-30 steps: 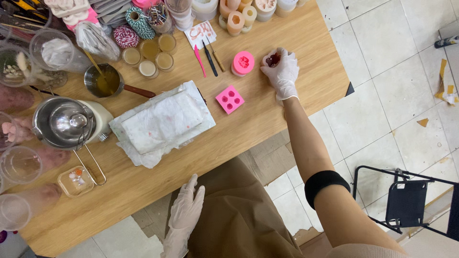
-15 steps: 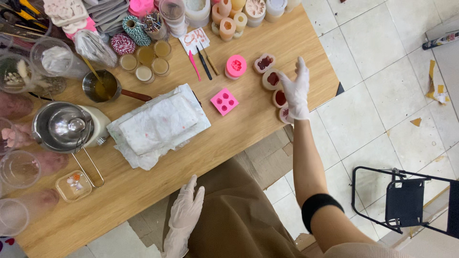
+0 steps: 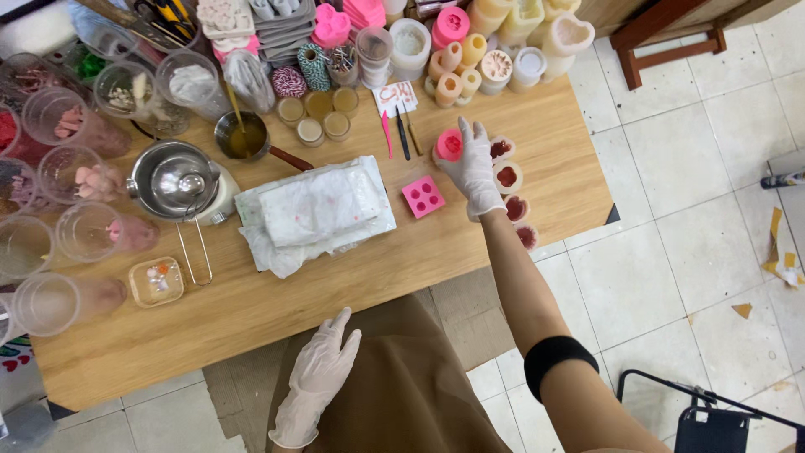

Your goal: The person uses a spoon to transfer wax into various silicone molds and then picks pieces of solid pink wax out of a plastic cup to place them into a metal melting pot.

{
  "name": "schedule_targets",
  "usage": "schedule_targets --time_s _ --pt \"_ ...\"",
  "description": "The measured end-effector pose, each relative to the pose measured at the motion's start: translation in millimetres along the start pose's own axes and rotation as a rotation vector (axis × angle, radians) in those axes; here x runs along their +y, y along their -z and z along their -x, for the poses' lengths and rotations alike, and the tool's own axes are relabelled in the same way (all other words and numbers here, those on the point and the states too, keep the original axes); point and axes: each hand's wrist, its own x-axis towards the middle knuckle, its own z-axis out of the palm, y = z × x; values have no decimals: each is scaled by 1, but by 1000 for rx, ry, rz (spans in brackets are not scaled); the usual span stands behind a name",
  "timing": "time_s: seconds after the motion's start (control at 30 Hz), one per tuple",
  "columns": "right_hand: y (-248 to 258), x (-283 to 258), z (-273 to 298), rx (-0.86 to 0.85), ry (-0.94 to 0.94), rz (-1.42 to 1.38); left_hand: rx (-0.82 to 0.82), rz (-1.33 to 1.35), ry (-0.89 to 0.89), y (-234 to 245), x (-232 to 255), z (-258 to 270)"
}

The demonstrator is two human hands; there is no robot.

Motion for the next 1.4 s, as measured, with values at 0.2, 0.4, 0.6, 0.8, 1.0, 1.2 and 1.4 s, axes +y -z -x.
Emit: schedule_targets --time_s 0.2,0.4,0.6,0.8,1.0,1.2,1.4 --pt "-8 6 -22 -172 -150 56 112 82 -37 4 -17 7" --pt "60 8 9 251 -403 -766 165 57 -145 0 -39 -1" --pt "105 -48 107 33 -648 -840 111 67 -128 -6 -52 -4" --pt "77 -172 150 -75 -233 -708 145 46 -150 -11 -70 -5" --pt "63 -284 109 -86 463 -362 197 13 -85 3 -93 18" --pt "28 -311 95 -254 528 -108 379 105 -32 2 -124 35" --pt "10 -302 105 -207 584 125 368 133 40 -18 -156 33"
